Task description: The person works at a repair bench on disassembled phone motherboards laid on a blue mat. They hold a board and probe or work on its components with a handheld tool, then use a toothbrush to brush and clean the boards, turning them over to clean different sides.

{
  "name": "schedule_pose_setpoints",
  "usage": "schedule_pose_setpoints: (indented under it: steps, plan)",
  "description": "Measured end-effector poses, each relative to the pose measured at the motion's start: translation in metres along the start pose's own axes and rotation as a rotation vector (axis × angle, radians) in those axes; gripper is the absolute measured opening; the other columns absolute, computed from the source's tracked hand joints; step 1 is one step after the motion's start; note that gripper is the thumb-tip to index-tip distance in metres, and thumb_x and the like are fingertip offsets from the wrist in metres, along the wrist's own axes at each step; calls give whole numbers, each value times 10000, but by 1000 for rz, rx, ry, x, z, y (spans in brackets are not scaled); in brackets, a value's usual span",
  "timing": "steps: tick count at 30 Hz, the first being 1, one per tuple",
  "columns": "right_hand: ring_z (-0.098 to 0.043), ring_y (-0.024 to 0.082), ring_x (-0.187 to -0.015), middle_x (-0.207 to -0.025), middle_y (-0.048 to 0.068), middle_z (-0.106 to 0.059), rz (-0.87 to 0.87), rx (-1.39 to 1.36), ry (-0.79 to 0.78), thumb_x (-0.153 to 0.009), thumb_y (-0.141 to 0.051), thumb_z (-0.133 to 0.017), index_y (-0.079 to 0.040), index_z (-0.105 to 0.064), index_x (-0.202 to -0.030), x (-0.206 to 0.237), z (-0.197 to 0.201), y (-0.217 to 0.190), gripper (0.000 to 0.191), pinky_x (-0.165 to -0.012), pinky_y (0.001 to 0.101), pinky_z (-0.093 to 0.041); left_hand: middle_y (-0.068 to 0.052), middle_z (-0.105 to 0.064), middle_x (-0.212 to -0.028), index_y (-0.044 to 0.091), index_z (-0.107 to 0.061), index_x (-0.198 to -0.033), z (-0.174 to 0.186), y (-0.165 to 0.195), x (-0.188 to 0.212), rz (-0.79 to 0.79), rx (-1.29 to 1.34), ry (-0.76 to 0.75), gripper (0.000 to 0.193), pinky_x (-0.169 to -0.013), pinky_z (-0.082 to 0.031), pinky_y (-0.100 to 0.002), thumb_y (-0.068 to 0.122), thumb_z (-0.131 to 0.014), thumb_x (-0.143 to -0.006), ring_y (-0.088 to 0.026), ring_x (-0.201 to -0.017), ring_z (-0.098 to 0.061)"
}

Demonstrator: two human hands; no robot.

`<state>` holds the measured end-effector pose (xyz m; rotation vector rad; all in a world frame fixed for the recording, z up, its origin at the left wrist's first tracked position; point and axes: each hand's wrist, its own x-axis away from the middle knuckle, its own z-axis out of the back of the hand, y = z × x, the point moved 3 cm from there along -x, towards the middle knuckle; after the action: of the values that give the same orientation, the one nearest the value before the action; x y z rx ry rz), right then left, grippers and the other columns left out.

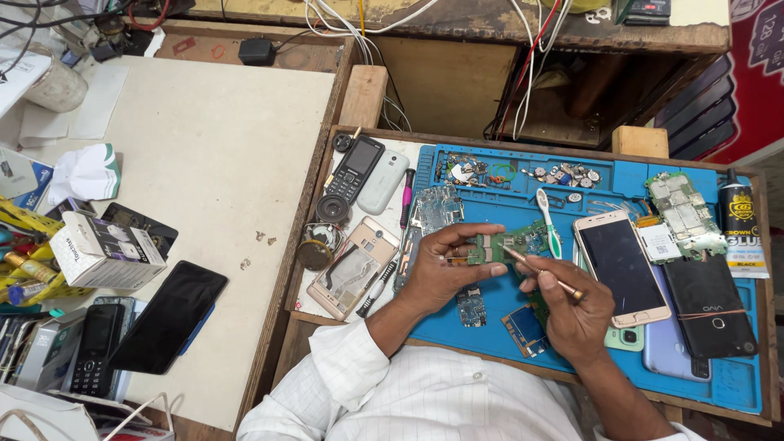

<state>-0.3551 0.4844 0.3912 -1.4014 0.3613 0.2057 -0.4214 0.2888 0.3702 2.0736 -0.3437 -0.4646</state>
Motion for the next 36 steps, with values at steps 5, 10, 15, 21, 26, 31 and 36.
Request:
schedule_pose_setpoints:
  steps: [5, 10, 15, 21, 26, 31, 36]
  plan:
    - [-742, 151, -861, -1061, 152, -773, 40, 64, -18, -1070, -141, -600, -7, -724, -1199, 2, -3, -5, 224, -743, 257, -600, -115, -653, -1389, 51, -648, -1307, 4, -4, -1, -9, -40, 69, 483, -1020, -602, -327, -62, -801, -863, -183, -1200, -682]
    - [-743, 139, -863, -1101, 153, -758, 57, 148, 7, -1044, -121, -611, -13, -698, -1249, 0, -6, -7, 247, -723, 237, -606, -118, -630, -1425, 48, -645, -1329, 1, -6, 3, -94, -7, -37, 501, -1111, -565, -333, -79, -806, -873, -193, -1263, -659]
    - [-744, 140, -893, -1122, 155, -752, 97, 187, -25, -1045, -116, -609, -13, -694, -1246, 5, -10, -9, 241, -747, 237, -616, -119, -628, -1426, 51, -645, -1327, 3, -8, 4, -98, -28, 7, 491, -1117, -562, -337, -75, -799, -879, -192, -1263, -659]
    - [-746, 141, -890, -1078, 154, -762, 66, 151, -22, -1048, -122, -606, -10, -710, -1217, 6, -8, -6, 227, -747, 241, -613, -116, -652, -1399, 64, -635, -1349, 3, -4, 3, -91, -59, 44, 500, -1091, -580, -327, -52, -800, -891, -176, -1249, -668]
    - [-732, 156, -834, -1040, 157, -766, 36, 84, 11, -1065, -154, -596, 22, -714, -1203, 7, -3, -2, 252, -740, 266, -596, -126, -669, -1374, 32, -619, -1399, 3, -3, 4, 1, -62, 38, 514, -1050, -576, -310, -46, -777, -916, -162, -1210, -662]
    - [-713, 201, -833, -1031, 201, -753, -118, -222, 58, -1090, -174, -588, 72, -697, -1185, 9, 4, 11, 285, -781, 319, -593, -158, -669, -1355, 25, -550, -1460, 4, -6, 1, 66, 231, 37, 557, -1062, -561, -345, 52, -763, -946, -192, -1201, -674]
    - [-718, 212, -831, -1018, 216, -748, -93, -292, 83, -1102, -171, -594, 74, -695, -1187, 9, 8, 18, 279, -774, 333, -593, -166, -666, -1327, 14, -505, -1481, 7, -10, 1, 166, 295, 59, 586, -1018, -581, -406, 191, -740, -974, -215, -1199, -684]
